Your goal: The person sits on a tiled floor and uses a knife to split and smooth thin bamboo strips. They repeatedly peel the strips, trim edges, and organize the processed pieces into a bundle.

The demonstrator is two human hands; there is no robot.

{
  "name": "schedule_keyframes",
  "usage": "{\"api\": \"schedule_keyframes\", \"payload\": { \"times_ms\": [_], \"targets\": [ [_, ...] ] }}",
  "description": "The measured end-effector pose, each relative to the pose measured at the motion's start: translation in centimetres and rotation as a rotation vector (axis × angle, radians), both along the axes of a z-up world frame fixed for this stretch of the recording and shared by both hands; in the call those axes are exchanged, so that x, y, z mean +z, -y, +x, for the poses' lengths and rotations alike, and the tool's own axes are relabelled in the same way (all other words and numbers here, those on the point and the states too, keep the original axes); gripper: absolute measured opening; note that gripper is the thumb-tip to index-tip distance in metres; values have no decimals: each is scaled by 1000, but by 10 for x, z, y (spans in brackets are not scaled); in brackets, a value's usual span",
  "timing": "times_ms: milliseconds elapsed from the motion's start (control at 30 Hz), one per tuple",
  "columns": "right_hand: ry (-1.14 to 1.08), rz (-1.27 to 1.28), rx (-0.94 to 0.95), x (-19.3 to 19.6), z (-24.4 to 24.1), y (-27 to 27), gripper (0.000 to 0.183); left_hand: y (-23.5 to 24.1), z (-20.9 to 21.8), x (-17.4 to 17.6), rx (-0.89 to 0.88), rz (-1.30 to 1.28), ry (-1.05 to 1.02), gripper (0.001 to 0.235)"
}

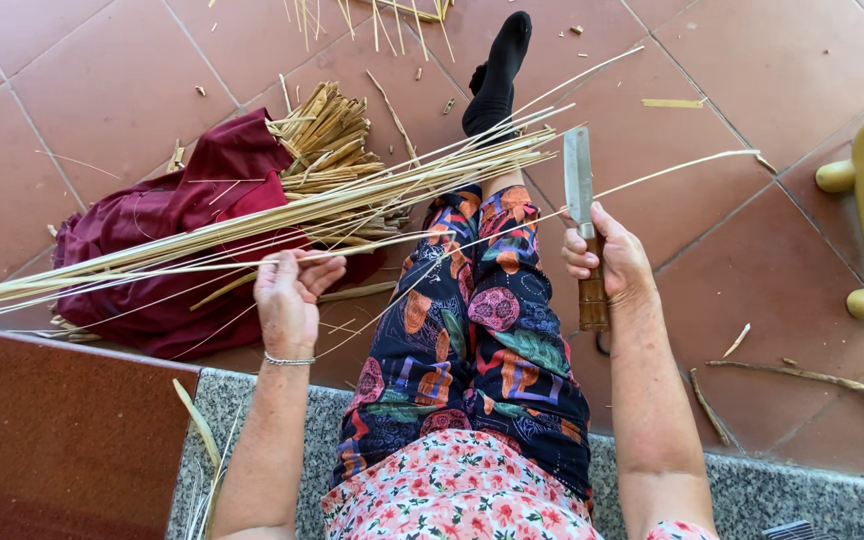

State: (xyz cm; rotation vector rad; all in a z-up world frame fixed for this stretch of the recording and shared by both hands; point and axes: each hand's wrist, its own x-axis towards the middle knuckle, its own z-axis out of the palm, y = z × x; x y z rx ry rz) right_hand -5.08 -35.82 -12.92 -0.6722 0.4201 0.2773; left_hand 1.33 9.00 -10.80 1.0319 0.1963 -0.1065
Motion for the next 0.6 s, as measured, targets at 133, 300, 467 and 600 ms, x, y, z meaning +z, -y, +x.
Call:
{"api": "schedule_keyframes", "payload": {
  "times_ms": [133, 300, 467, 600],
  "targets": [
    [76, -1, -3, 11, -1, -7, 47, -1, 9, 27, -4, 20, 77, 23],
    [186, -31, 42, 35, -10, -55, 49, 24, 15, 52, -59, 34, 163, 21],
    [34, -5, 137, 38, -13, -120, 42, 48, 16, 72, -81, 101, 216, 21],
    [-16, 77, 37, 34, -25, -145, 33, 58, 16, 87, -97, 159, 312, 18]
  ]
}}
